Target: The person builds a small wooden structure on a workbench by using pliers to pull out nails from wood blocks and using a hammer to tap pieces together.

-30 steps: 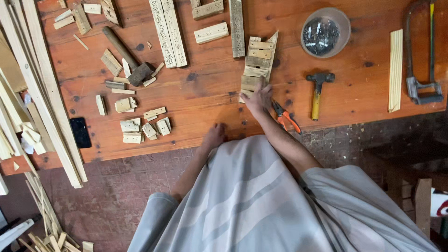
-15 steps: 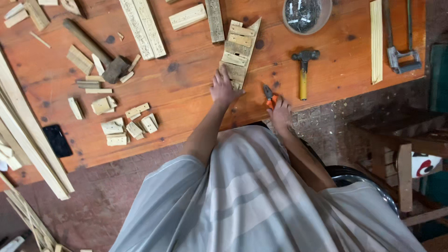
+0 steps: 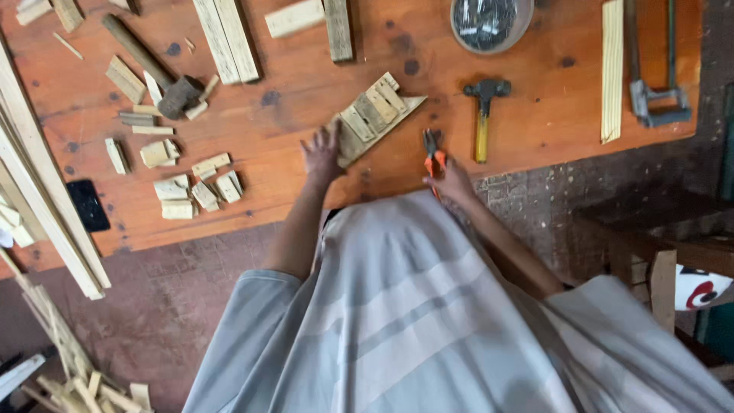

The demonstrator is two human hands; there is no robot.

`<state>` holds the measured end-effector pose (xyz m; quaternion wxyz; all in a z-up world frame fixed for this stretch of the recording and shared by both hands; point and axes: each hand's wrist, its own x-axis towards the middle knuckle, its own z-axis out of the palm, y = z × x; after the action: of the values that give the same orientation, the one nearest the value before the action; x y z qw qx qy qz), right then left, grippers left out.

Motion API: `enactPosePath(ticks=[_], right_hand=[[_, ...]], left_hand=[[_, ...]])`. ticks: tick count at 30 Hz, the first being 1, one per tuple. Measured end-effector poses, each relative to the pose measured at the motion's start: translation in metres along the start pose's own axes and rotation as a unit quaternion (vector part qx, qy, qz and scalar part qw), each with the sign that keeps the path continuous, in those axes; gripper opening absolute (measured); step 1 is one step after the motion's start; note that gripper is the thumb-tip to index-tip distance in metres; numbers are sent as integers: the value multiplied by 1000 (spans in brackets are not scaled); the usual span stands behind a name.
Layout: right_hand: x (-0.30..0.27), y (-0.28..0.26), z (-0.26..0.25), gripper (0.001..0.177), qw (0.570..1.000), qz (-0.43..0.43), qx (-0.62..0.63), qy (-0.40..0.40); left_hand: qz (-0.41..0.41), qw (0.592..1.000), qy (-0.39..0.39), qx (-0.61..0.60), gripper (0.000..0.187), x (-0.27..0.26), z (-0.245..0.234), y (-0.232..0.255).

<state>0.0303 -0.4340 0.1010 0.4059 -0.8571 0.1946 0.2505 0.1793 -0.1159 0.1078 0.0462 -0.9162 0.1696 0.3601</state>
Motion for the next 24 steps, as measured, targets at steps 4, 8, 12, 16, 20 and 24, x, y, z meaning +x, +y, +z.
enactPosePath(ticks=[4, 8, 12, 16, 20, 24], right_hand=[[15, 21, -5, 72, 997, -31, 58, -33], [9, -33, -38, 52, 982, -62, 140, -112], [63, 14, -23, 56, 956, -119, 175, -203], [66, -41, -29, 58, 953, -108, 133, -248], [94, -13, -4, 55, 950, -111, 85, -280], [101, -3, 13, 52, 954, -83, 115, -265]], left_hand=[[-46, 998, 33, 25, 121, -12, 22, -23], [-187, 973, 112, -76, 101, -15, 43, -4], [-152, 973, 126, -117, 86, -21, 41, 52], [-104, 966, 165, -167, 86, -15, 52, 95], [-88, 969, 173, -150, 78, -2, 53, 109], [-115, 967, 193, -124, 65, 0, 38, 108]])
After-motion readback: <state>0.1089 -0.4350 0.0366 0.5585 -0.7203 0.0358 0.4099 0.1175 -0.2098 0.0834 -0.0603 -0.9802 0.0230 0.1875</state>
